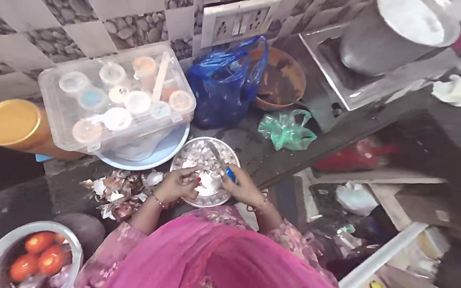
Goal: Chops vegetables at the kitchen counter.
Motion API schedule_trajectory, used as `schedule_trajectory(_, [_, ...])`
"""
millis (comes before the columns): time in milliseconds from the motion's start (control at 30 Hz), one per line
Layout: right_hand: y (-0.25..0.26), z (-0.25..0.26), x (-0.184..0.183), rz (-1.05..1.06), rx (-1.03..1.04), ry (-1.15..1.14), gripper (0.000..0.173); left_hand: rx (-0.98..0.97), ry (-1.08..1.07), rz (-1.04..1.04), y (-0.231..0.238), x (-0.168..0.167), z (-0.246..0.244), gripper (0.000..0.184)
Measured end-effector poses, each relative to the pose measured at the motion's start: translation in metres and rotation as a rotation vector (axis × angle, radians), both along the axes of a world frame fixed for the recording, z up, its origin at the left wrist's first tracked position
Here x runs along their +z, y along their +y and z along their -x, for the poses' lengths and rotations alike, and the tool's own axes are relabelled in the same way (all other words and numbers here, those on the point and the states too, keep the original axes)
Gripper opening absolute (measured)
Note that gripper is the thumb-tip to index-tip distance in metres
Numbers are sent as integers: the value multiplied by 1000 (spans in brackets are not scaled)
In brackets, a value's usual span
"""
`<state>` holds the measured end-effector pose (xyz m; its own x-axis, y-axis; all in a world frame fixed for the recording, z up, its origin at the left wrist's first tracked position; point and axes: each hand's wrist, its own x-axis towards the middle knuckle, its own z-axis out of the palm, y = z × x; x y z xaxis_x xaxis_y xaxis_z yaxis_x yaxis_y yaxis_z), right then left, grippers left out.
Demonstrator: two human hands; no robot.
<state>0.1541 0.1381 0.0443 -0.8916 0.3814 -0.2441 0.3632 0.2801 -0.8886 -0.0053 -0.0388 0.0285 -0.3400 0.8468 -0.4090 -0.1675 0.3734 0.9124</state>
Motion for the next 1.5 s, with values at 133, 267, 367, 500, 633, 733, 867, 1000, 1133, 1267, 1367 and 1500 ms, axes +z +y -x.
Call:
schedule_trajectory(133, [-12, -6, -9, 50, 52, 121, 23, 102, -379, -286, -14, -8, -10, 44])
schedule_trajectory(267, [-17, -3, -8, -11, 118, 148, 35, 177, -507, -378, -12, -11, -25, 18])
schedule_trajectory(367, [-19, 1, 0, -131, 131, 80, 46, 159, -466, -313, -11, -2, -31, 24])
schedule_trajectory(500, [-19, 3, -4, -152, 135, 103, 43, 61, -386, -430, -13, -10, -25, 27])
schedule_trajectory(633, [-22, 5, -4, -73, 152, 92, 40, 97, -223, -428, -12, -8, -25, 38])
schedule_trajectory(733, [-23, 7, -4, 30, 159, 102, 36, 146, -202, -375, -11, -7, -25, 26])
schedule_trajectory(867, [-23, 9, -3, 133, 169, 159, 27, 202, -360, -397, -11, -6, -27, 23])
schedule_trajectory(1000, [-22, 9, -3, 148, 168, 151, 27, 191, -449, -438, -12, -4, -31, 31])
schedule_trajectory(1133, [-22, 9, -8, 124, 166, 182, 28, 198, -415, -438, -10, -2, -31, 46])
schedule_trajectory(1267, [-23, 9, -9, 117, 167, 196, 26, 208, -372, -404, -10, 0, -30, 39])
schedule_trajectory(1367, [-25, 10, -12, 123, 168, 197, 29, 188, -372, -422, -9, -1, -30, 30])
schedule_trajectory(1500, [-27, 13, -15, 108, 157, 186, 29, 189, -369, -404, -7, -5, -30, 23])
